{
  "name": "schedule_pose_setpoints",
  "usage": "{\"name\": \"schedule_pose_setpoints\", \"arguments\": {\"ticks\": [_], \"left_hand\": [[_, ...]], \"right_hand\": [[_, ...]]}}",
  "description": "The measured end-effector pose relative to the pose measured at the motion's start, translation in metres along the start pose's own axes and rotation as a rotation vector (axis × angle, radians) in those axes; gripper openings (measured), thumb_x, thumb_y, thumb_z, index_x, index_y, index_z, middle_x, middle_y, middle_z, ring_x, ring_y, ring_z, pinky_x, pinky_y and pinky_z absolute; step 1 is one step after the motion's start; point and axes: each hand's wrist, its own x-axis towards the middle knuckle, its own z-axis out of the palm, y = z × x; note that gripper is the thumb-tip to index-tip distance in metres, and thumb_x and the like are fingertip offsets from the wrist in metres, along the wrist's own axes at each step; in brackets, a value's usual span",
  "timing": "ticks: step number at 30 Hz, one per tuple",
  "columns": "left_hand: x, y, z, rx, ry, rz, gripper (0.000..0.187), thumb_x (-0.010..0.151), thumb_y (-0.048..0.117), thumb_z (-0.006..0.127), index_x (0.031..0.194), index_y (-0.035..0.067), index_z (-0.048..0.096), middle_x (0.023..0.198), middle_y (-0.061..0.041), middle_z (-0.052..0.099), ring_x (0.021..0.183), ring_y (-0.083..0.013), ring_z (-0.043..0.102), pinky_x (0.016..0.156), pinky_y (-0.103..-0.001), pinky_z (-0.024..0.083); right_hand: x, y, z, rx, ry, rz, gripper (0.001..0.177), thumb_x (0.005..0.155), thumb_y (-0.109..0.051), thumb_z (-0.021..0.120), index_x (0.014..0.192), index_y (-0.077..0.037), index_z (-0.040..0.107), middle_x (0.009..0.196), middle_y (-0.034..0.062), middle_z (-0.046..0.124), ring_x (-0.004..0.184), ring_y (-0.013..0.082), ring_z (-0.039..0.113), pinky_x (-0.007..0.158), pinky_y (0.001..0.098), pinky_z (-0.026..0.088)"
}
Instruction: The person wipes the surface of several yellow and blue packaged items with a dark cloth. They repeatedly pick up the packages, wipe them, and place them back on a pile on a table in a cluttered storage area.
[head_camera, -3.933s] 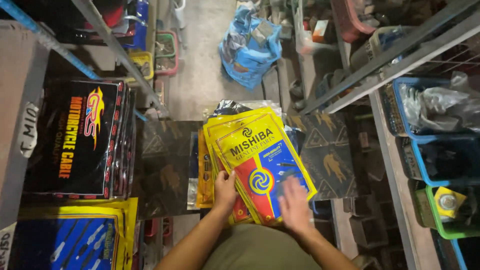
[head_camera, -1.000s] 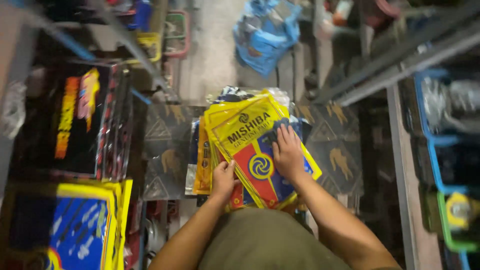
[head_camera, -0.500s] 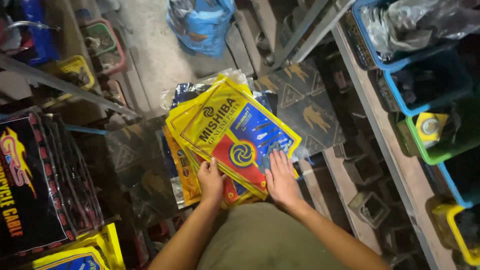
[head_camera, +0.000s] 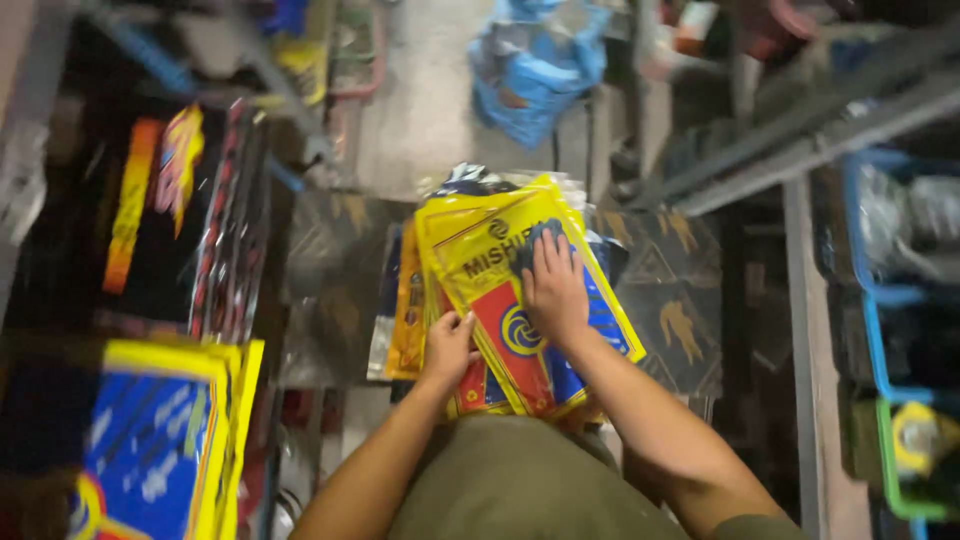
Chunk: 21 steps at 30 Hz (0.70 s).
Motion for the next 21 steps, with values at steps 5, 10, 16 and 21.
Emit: {"name": "schedule_pose_setpoints", "arguments": {"ticks": [5, 10, 16, 21], "left_hand": [[-0.008, 0.0, -0.005, -0.102, -0.01, 0.068, 0.024, 0.101, 0.029, 0.064, 0.104, 0.005, 0.065, 0.084, -0.013, 0.073, 0.072, -0.0244, 0.075, 0.058, -0.039, 0.065], [0.024, -0.053, -0.002, -0.056, 0.115, 0.184, 0.021, 0.099, 0.026, 0.065, 0.099, 0.005, 0.071, 0.074, -0.01, 0.07, 0.065, -0.0223, 0.073, 0.053, -0.037, 0.063], [-0.021, -0.039, 0.016, 0.277, 0.354, 0.247, 0.025, 0.098, 0.032, 0.061, 0.102, 0.01, 0.072, 0.078, -0.008, 0.075, 0.075, -0.0197, 0.072, 0.068, -0.04, 0.057], [-0.053, -0.029, 0.031, 0.189, 0.432, 0.366, 0.025, 0.099, 0.026, 0.061, 0.097, 0.002, 0.071, 0.086, -0.02, 0.075, 0.091, -0.0319, 0.073, 0.078, -0.047, 0.056]], "right_hand": [[0.034, -0.019, 0.012, 0.175, 0.085, -0.194, 0.053, 0.102, -0.031, 0.05, 0.145, 0.0, 0.053, 0.159, 0.0178, 0.044, 0.146, 0.0402, 0.04, 0.112, 0.0533, 0.036], [0.031, -0.04, 0.0, 0.3, 0.078, -0.427, 0.055, 0.1, -0.033, 0.056, 0.146, -0.005, 0.055, 0.159, 0.015, 0.045, 0.15, 0.0351, 0.036, 0.119, 0.0455, 0.024], [-0.012, -0.034, -0.038, 0.426, -0.016, -0.721, 0.053, 0.097, -0.028, 0.059, 0.145, -0.005, 0.056, 0.157, 0.0142, 0.049, 0.149, 0.035, 0.039, 0.118, 0.0447, 0.027], [0.013, 0.004, 0.008, 0.452, 0.172, -0.869, 0.047, 0.095, -0.02, 0.057, 0.139, -0.005, 0.062, 0.147, 0.0186, 0.058, 0.141, 0.036, 0.05, 0.117, 0.0453, 0.032]]}}
